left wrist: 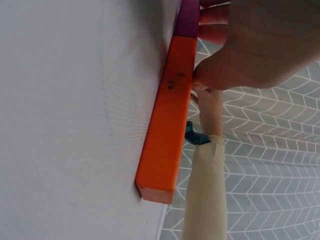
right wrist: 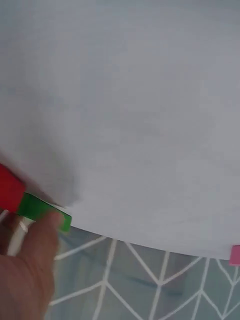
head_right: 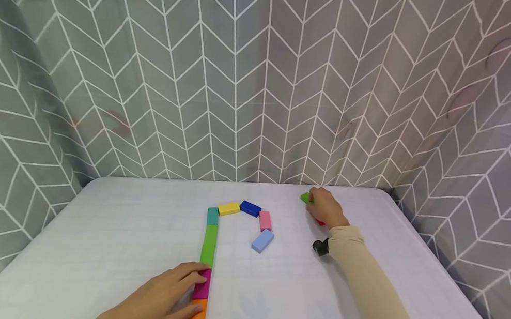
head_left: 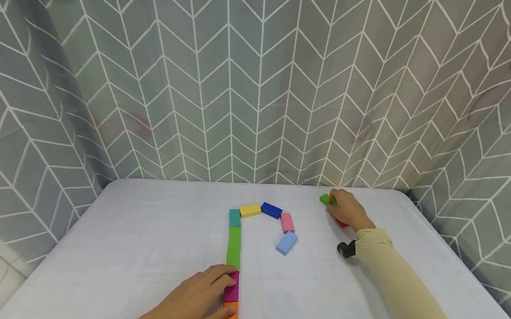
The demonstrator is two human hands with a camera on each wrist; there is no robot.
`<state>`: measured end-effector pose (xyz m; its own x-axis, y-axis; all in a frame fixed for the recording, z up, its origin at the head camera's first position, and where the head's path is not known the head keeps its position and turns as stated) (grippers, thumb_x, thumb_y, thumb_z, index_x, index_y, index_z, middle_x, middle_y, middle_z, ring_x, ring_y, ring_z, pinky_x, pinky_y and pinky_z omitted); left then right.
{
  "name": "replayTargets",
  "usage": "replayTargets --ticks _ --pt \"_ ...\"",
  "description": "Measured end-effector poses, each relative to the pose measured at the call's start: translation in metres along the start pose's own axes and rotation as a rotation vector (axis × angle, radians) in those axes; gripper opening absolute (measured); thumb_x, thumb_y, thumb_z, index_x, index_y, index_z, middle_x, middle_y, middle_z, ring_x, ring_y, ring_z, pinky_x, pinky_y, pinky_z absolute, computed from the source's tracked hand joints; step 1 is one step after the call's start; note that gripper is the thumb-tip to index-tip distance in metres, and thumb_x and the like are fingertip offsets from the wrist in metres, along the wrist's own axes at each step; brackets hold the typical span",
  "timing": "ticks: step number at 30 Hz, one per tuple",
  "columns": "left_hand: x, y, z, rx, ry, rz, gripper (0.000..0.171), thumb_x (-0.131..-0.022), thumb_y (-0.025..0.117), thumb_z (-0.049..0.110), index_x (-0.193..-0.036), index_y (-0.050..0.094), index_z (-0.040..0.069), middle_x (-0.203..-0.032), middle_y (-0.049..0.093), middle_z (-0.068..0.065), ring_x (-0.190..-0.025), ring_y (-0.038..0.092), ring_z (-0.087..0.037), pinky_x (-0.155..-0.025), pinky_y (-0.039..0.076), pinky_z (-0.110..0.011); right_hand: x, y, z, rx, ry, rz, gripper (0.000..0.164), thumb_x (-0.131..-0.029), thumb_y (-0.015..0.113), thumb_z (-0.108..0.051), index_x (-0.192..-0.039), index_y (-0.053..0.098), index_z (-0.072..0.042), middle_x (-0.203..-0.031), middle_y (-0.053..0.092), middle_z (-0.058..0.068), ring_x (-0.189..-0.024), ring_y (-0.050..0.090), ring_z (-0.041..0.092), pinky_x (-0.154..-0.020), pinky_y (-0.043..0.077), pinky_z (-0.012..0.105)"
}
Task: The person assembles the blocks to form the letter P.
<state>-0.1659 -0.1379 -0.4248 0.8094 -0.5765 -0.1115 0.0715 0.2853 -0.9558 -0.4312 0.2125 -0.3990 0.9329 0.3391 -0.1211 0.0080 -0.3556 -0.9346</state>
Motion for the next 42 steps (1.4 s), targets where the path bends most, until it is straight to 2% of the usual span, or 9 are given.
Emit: replayTargets --ticks 2,5,11,17,21,25,29,42 --pt "0.0 -0.001 0.0 -0.002 0.009 0.017 0.047 -0.102 0.063 0.048 -0.135 0.061 0.015 -0.148 0.05 -0.001 -0.125 0.055 -0.016 -0.101 0.053 -0.041 0.002 -0.002 -0.006 -0.025 -0.009 0.028 0.016 -0.089 0.073 0.001 -0.102 0.064 0.003 -0.106 0.065 0.022 -0.098 0.061 0.038 -0.084 0.054 0.055" --pt "0.0 -0.002 -0.001 0.004 0.013 0.02 0.046 -0.103 0.062 0.05 -0.134 0.061 0.016 -0.149 0.05 -0.001 -0.124 0.055 -0.016 -0.101 0.053 -0.041 0.009 -0.004 -0.024 -0.079 -0.074 0.061 0.019 -0.086 0.074 0.005 -0.102 0.065 0.002 -0.104 0.067 0.02 -0.094 0.063 0.035 -0.08 0.055 0.051" --pt "0.0 -0.002 -0.001 0.008 0.009 0.004 0.051 -0.103 0.058 0.055 -0.137 0.06 0.016 -0.15 0.049 -0.001 -0.124 0.055 -0.016 -0.101 0.053 -0.042 0.041 -0.003 -0.08 -0.205 -0.24 0.107 0.023 -0.085 0.08 0.004 -0.105 0.071 -0.003 -0.104 0.071 0.008 -0.097 0.065 0.03 -0.086 0.054 0.05" --pt "0.0 -0.002 -0.001 0.012 -0.007 -0.007 0.055 -0.102 0.056 0.058 -0.138 0.06 0.017 -0.151 0.048 0.0 -0.125 0.054 -0.017 -0.101 0.053 -0.043 0.07 0.007 -0.124 -0.251 -0.357 0.07 0.025 -0.086 0.081 0.0 -0.107 0.072 -0.01 -0.105 0.07 -0.001 -0.098 0.063 0.024 -0.086 0.055 0.048" --pt "0.0 -0.001 -0.002 0.017 -0.014 -0.018 0.054 -0.102 0.056 0.059 -0.136 0.061 0.017 -0.15 0.049 0.0 -0.126 0.054 -0.017 -0.101 0.053 -0.043 0.085 0.019 -0.144 -0.287 -0.404 0.007 0.025 -0.087 0.082 -0.002 -0.107 0.071 -0.012 -0.105 0.066 -0.003 -0.101 0.061 0.025 -0.087 0.055 0.047" --pt "0.0 0.0 -0.002 0.019 -0.013 -0.024 0.054 -0.102 0.056 0.06 -0.137 0.06 0.018 -0.151 0.048 0.0 -0.127 0.054 -0.017 -0.101 0.053 -0.044 0.094 0.032 -0.156 -0.308 -0.442 -0.051 0.026 -0.087 0.081 -0.001 -0.108 0.072 -0.013 -0.106 0.065 -0.005 -0.103 0.06 0.026 -0.089 0.055 0.045" --pt "-0.001 0.001 -0.001 0.014 -0.008 -0.02 0.055 -0.102 0.056 0.06 -0.137 0.06 0.018 -0.151 0.048 0.0 -0.127 0.054 -0.017 -0.101 0.053 -0.044 0.098 0.04 -0.162 -0.317 -0.473 -0.071 0.026 -0.086 0.081 0.001 -0.108 0.073 -0.011 -0.107 0.068 -0.005 -0.103 0.06 0.027 -0.091 0.053 0.045" --pt "0.0 0.001 0.0 0.016 0.005 -0.015 0.053 -0.102 0.056 0.059 -0.136 0.06 0.018 -0.151 0.048 0.001 -0.125 0.054 -0.016 -0.101 0.053 -0.043 0.098 0.049 -0.164 -0.269 -0.514 -0.11 0.025 -0.084 0.083 0.001 -0.104 0.073 -0.01 -0.104 0.071 -0.005 -0.099 0.058 0.019 -0.091 0.051 0.038"
Point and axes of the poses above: each hand's wrist, its own x-axis away from the middle knuckle, its own y-axis out of the palm, z = x × y, the point moved 5 cm from there along -x, towards the middle knuckle
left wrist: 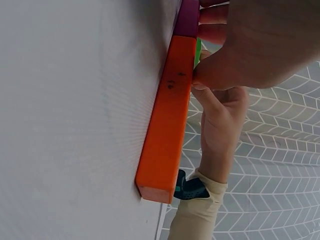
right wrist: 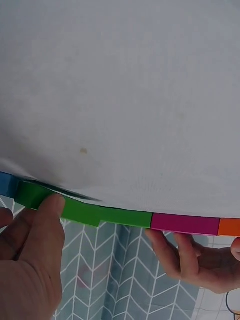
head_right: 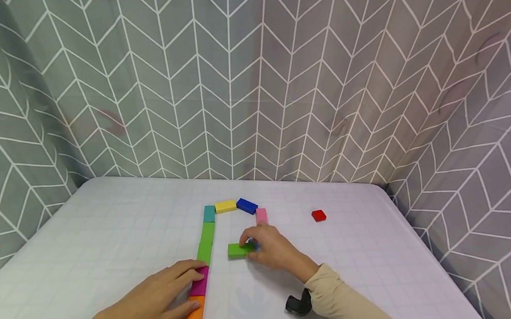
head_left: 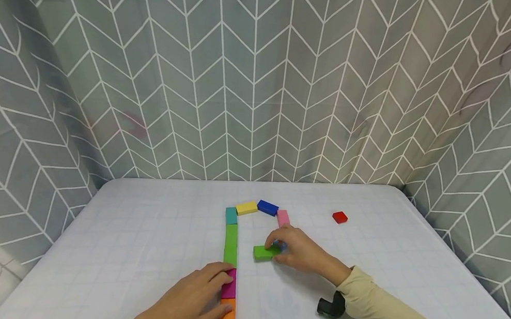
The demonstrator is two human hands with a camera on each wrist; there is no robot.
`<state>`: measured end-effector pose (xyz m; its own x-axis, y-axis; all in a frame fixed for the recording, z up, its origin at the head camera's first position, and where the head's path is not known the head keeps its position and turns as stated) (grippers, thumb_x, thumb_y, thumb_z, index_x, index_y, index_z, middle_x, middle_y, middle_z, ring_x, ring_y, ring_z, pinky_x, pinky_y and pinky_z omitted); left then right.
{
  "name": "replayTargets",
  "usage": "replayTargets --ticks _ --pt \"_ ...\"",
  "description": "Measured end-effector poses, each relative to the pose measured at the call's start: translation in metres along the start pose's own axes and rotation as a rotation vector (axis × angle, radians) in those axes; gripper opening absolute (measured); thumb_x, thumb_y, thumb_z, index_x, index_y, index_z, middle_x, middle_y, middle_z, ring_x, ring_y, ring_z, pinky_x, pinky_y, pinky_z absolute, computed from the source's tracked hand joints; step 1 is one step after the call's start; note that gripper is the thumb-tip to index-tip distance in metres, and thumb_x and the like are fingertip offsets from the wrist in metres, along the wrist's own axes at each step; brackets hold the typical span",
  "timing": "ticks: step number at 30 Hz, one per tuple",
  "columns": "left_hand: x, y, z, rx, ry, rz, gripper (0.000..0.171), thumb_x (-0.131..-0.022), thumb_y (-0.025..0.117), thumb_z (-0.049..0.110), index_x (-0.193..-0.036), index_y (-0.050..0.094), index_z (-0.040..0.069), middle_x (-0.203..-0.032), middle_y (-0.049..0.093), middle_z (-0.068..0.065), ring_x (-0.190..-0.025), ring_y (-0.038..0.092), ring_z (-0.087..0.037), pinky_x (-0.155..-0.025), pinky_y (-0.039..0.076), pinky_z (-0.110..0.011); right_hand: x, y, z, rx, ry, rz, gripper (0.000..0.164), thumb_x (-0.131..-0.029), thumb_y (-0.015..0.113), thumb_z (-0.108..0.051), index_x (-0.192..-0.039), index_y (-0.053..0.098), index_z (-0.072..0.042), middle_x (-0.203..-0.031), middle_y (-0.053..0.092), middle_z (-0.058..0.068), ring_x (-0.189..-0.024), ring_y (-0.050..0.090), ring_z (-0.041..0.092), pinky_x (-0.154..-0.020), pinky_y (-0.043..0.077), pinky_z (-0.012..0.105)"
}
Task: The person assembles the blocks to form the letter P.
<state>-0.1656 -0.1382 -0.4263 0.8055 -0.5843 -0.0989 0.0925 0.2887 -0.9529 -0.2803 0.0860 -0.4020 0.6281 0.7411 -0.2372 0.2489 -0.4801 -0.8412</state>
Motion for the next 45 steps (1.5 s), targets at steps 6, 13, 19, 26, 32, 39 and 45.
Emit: replayTargets --ticks 6,13,19,26,32,39,45 --pt "-0.001 0.001 0.0 0.001 0.005 -0.003 0.056 -0.102 0.054 0.061 -0.138 0.059 0.018 -0.152 0.047 0.0 -0.125 0.054 -0.017 -0.101 0.053 -0.043 -0.003 0.003 -0.001 0.012 -0.011 -0.02 0.025 -0.084 0.083 0.001 -0.106 0.073 -0.009 -0.105 0.071 -0.003 -0.096 0.059 0.017 -0.089 0.052 0.035" --pt "-0.002 -0.001 0.001 -0.006 0.015 0.004 0.056 -0.103 0.055 0.059 -0.139 0.059 0.017 -0.151 0.047 0.0 -0.125 0.054 -0.016 -0.101 0.052 -0.043 -0.004 0.001 -0.001 0.028 0.019 -0.023 0.025 -0.085 0.084 0.0 -0.106 0.074 -0.009 -0.105 0.071 -0.003 -0.097 0.059 0.017 -0.088 0.053 0.033" --pt "-0.003 -0.001 0.002 -0.011 0.02 0.008 0.052 -0.103 0.057 0.055 -0.137 0.06 0.015 -0.15 0.048 -0.001 -0.126 0.054 -0.017 -0.101 0.052 -0.043 0.006 -0.013 0.003 -0.015 -0.025 0.064 0.026 -0.088 0.081 -0.002 -0.111 0.072 -0.008 -0.112 0.069 -0.001 -0.104 0.062 0.024 -0.092 0.054 0.044" --pt "-0.003 -0.001 0.002 -0.023 0.012 0.005 0.052 -0.103 0.057 0.055 -0.136 0.061 0.015 -0.149 0.049 -0.002 -0.126 0.053 -0.017 -0.101 0.052 -0.043 0.035 -0.071 0.062 0.216 0.126 0.316 0.025 -0.092 0.073 0.002 -0.117 0.07 0.001 -0.128 0.066 0.02 -0.117 0.057 0.041 -0.096 0.049 0.062" --pt "-0.002 0.001 0.001 -0.014 -0.006 -0.012 0.052 -0.102 0.06 0.055 -0.136 0.061 0.015 -0.149 0.049 -0.002 -0.125 0.053 -0.017 -0.101 0.053 -0.042 0.059 -0.092 0.132 0.354 0.39 0.215 0.04 -0.09 0.064 0.006 -0.13 0.062 0.011 -0.137 0.057 0.035 -0.122 0.053 0.057 -0.094 0.047 0.07" --pt "-0.004 0.004 0.001 -0.005 -0.043 -0.038 0.056 -0.101 0.059 0.059 -0.139 0.06 0.017 -0.151 0.048 -0.001 -0.125 0.053 -0.016 -0.102 0.052 -0.042 0.061 -0.095 0.151 0.274 0.384 0.137 0.032 -0.086 0.071 0.006 -0.117 0.068 0.013 -0.112 0.07 0.026 -0.104 0.065 0.044 -0.093 0.052 0.059" --pt "-0.005 0.003 0.003 -0.009 -0.037 -0.028 0.057 -0.101 0.06 0.058 -0.141 0.059 0.017 -0.152 0.046 0.0 -0.125 0.052 -0.015 -0.102 0.052 -0.042 0.044 -0.091 0.118 0.272 0.369 0.189 0.026 -0.087 0.078 -0.003 -0.111 0.071 0.002 -0.109 0.069 0.016 -0.105 0.06 0.039 -0.089 0.054 0.058"
Point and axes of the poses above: each hand's wrist, its own x-axis away from the middle knuckle, its own y-axis out of the palm, z = x × y, the point moved 5 cm from there along -x, towards the middle knuckle
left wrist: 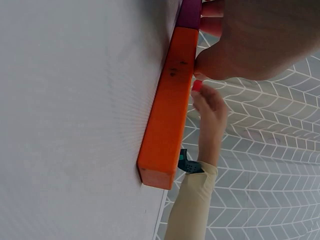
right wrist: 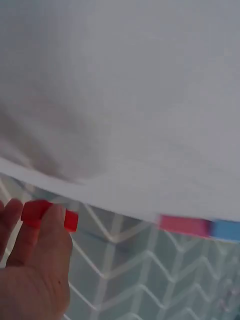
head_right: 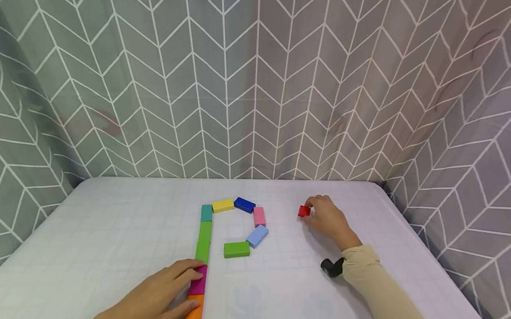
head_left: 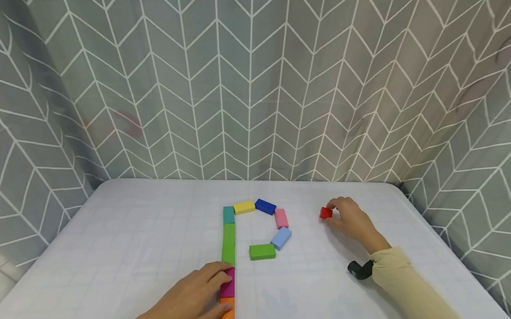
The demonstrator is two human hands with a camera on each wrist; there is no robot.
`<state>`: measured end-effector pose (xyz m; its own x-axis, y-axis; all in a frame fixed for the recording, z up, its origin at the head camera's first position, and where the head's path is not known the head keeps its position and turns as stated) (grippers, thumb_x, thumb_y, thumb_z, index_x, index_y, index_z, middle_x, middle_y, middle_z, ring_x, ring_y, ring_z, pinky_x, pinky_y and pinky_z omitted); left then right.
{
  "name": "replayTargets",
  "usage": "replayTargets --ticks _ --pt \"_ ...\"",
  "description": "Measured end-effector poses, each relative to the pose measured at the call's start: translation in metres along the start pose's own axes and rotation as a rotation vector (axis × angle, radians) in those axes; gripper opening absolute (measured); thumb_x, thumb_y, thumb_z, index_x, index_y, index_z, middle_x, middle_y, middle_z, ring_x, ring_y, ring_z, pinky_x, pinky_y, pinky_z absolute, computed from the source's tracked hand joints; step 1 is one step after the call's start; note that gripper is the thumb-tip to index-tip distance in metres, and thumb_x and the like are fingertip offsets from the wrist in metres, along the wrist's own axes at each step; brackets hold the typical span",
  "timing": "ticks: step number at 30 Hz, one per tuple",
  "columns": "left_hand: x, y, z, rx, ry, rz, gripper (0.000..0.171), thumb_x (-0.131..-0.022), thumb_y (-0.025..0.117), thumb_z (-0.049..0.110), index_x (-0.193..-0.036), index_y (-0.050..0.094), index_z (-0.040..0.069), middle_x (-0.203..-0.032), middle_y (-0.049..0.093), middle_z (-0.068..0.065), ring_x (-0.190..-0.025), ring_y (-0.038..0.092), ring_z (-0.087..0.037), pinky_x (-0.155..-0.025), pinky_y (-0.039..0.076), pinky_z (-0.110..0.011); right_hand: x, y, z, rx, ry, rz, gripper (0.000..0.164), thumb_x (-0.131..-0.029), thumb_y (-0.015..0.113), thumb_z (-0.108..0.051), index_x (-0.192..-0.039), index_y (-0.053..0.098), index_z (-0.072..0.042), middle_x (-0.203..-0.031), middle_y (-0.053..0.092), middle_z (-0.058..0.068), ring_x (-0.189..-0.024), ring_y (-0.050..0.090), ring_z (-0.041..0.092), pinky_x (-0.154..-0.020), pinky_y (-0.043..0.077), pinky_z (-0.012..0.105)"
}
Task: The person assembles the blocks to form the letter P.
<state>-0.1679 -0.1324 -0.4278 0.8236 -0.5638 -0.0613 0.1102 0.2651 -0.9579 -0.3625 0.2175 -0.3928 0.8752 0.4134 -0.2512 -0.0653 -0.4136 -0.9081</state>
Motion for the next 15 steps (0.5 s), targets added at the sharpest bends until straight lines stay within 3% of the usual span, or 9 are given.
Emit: replayTargets --ticks 4,9,12,15 --pt "0.001 0.0 0.0 0.0 -0.003 -0.002 0.057 -0.101 0.06 0.059 -0.141 0.059 0.018 -0.152 0.047 0.001 -0.125 0.052 -0.015 -0.101 0.052 -0.042 -0.002 0.013 -0.059 -0.095 -0.118 0.036 0.025 -0.087 0.082 -0.007 -0.11 0.073 -0.003 -0.116 0.067 0.015 -0.114 0.057 0.038 -0.097 0.05 0.058" --pt "0.001 0.0 0.0 -0.002 0.009 0.022 0.058 -0.102 0.057 0.059 -0.141 0.059 0.017 -0.152 0.047 0.001 -0.125 0.053 -0.015 -0.101 0.053 -0.042 -0.002 0.039 -0.138 -0.173 -0.303 -0.057 0.022 -0.09 0.081 -0.013 -0.11 0.073 -0.009 -0.124 0.064 0.01 -0.121 0.055 0.031 -0.103 0.05 0.051" --pt "0.002 0.0 0.001 0.002 0.038 0.062 0.055 -0.103 0.057 0.057 -0.14 0.059 0.016 -0.152 0.047 0.0 -0.124 0.054 -0.016 -0.1 0.053 -0.041 -0.002 0.053 -0.166 -0.16 -0.349 -0.097 0.021 -0.091 0.08 -0.016 -0.109 0.073 -0.01 -0.123 0.064 0.007 -0.119 0.054 0.026 -0.1 0.052 0.042" --pt "0.002 0.001 0.002 0.003 0.058 0.079 0.054 -0.103 0.057 0.056 -0.139 0.059 0.016 -0.152 0.046 0.0 -0.124 0.054 -0.016 -0.099 0.054 -0.041 -0.003 0.067 -0.179 -0.137 -0.352 -0.127 0.02 -0.089 0.082 -0.016 -0.106 0.073 -0.01 -0.121 0.064 0.005 -0.118 0.054 0.023 -0.097 0.053 0.035"
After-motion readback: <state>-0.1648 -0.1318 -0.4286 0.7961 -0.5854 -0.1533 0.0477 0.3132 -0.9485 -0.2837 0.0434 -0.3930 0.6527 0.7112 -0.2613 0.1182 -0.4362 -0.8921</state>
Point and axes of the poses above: each hand's wrist, its own x-axis away from the middle knuckle, its own y-axis out of the palm, z = x × y, the point moved 5 cm from there along -x, towards the middle knuckle
